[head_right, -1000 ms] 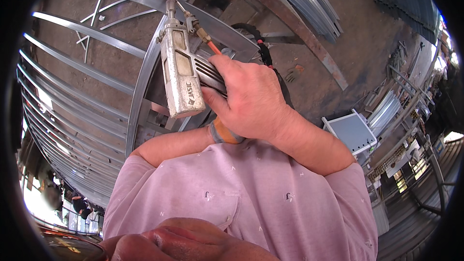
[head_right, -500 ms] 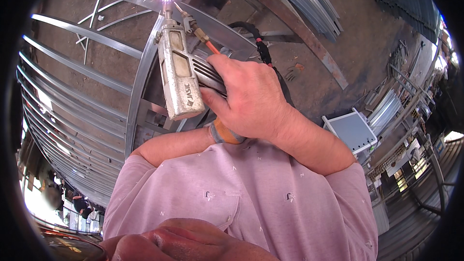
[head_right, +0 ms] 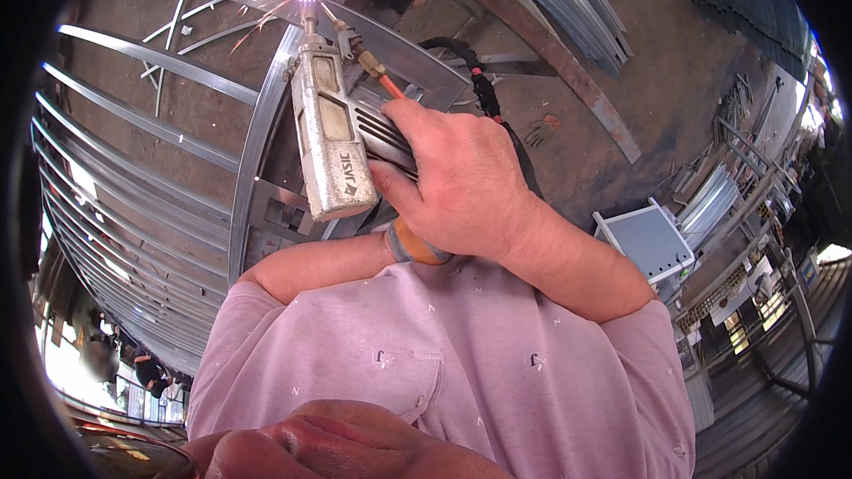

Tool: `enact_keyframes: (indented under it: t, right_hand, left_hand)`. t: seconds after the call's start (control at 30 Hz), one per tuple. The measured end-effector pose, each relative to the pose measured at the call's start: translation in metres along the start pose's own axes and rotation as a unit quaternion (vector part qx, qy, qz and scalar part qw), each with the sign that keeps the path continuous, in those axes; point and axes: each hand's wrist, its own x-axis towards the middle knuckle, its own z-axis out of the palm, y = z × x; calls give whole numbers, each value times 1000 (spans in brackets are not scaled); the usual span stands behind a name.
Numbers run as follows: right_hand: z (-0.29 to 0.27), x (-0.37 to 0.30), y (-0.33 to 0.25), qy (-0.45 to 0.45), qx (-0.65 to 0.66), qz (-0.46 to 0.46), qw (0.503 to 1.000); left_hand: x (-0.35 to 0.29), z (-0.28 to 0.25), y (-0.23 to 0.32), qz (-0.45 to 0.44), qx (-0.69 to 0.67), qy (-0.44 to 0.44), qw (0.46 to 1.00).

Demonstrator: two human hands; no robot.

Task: The person welds joints on a large curved metal frame using a handheld welding torch. They move along the structure, applying welds at multiple intersections while wearing gloves and protective eyewear.

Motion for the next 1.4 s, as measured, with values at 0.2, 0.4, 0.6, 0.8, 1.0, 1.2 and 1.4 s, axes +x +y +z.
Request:
enact_keyframes:
  t: [0.2, 0.4, 0.6, 0.8, 1.0, 1.2, 1.4]
  right_hand:
    - [-1, -2, 1, 3, 3, 4, 1000]
    - [-3, -5, 2, -3, 9, 9, 1000]
    - [-3, -7, 4, -5, 16, 9, 1000]
    - [-3, -10, 5, -4, 29, 9, 1000]
    - [-4, -12, 6, -5, 16, 8, 1000]
    - [-3, -20, 15, 12, 7, 43, 999]
    - [-4, -35, 18, 40, 20, 12, 999]
  left_hand:
    - [3, 3, 0, 1, -4, 2, 1000]
    - [8, 7, 2, 6, -12, 6, 1000]
    - [11, 11, 2, 11, -18, 10, 1000]
    - [13, 15, 2, 13, -18, 14, 1000]
    - [16, 17, 3, 16, -23, 17, 999]
    - [20, 18, 2, 21, -36, 18, 999]
    - [20, 22, 3, 23, -49, 21, 998]
